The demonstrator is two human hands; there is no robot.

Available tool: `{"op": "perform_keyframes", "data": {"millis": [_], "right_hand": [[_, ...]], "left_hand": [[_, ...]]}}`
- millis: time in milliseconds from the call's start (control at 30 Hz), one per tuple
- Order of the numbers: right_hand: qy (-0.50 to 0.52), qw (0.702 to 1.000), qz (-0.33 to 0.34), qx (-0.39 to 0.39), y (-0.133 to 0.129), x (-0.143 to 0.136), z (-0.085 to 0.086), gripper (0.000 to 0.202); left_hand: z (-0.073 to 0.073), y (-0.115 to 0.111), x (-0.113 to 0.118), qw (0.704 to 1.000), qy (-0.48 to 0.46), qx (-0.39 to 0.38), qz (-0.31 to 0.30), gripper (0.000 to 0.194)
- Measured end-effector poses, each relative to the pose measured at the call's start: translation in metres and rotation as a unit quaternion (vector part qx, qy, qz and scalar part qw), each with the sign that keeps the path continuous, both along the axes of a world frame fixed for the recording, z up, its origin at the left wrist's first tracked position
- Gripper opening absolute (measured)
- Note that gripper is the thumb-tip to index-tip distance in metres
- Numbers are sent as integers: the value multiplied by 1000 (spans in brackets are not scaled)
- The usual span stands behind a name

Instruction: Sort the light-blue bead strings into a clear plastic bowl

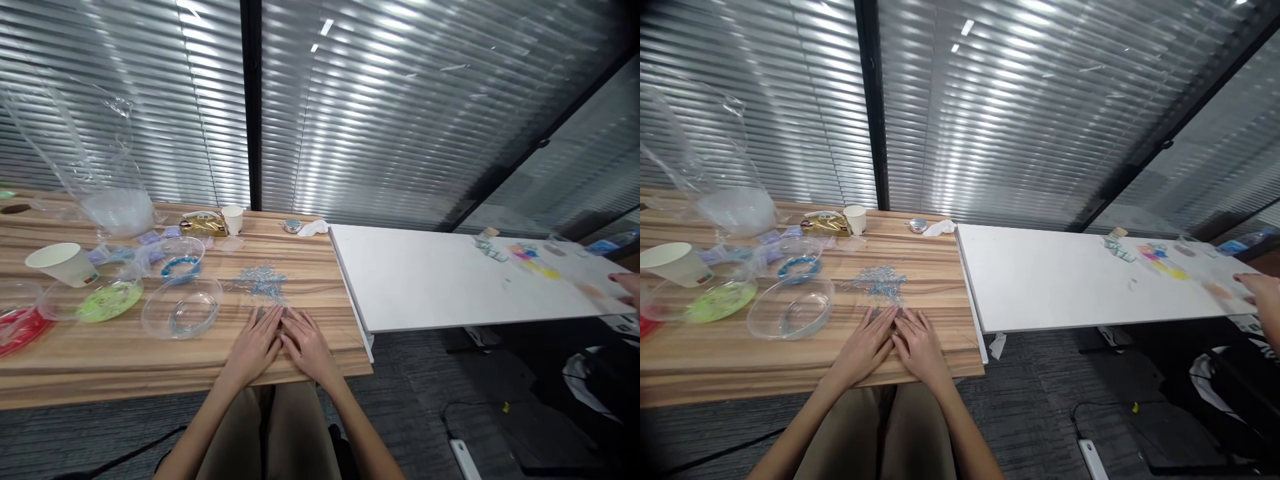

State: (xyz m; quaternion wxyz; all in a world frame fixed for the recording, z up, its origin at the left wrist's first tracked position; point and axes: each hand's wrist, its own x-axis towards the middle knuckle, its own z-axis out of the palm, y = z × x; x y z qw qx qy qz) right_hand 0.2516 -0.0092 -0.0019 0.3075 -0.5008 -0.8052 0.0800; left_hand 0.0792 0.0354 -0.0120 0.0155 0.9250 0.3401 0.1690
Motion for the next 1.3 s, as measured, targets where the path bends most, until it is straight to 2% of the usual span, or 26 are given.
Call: {"op": "perform_keyframes", "data": {"millis": [200,400,533,667,833,1000,1300], "right_hand": [[9,1000,-16,-5,1,0,3,48],[9,1000,-14,-19,2,0,-1,46],[10,1000,-10,-3,0,0,0,42],[10,1000,-11,7,0,0,1,39],[19,1000,-12,-7,0,0,1,40],[13,1000,-15,-19,0,0,-1,41],[5,999,-16,-32,2,-1,-3,40]], "left_hand": [[-6,-2,-5,1000,-28,3,-11,48],[-1,-4,-6,999,-39,5,-26,45],[0,-6,-8,996,-78,32,27,43],[-5,-4,-8,994,-72,27,77,47],[-12,-3,-8,997,-55,23,52,46],[-11,-3,-9,999,-43,7,25,45],[-11,-2,-6,999,-28,18,42,46]]}}
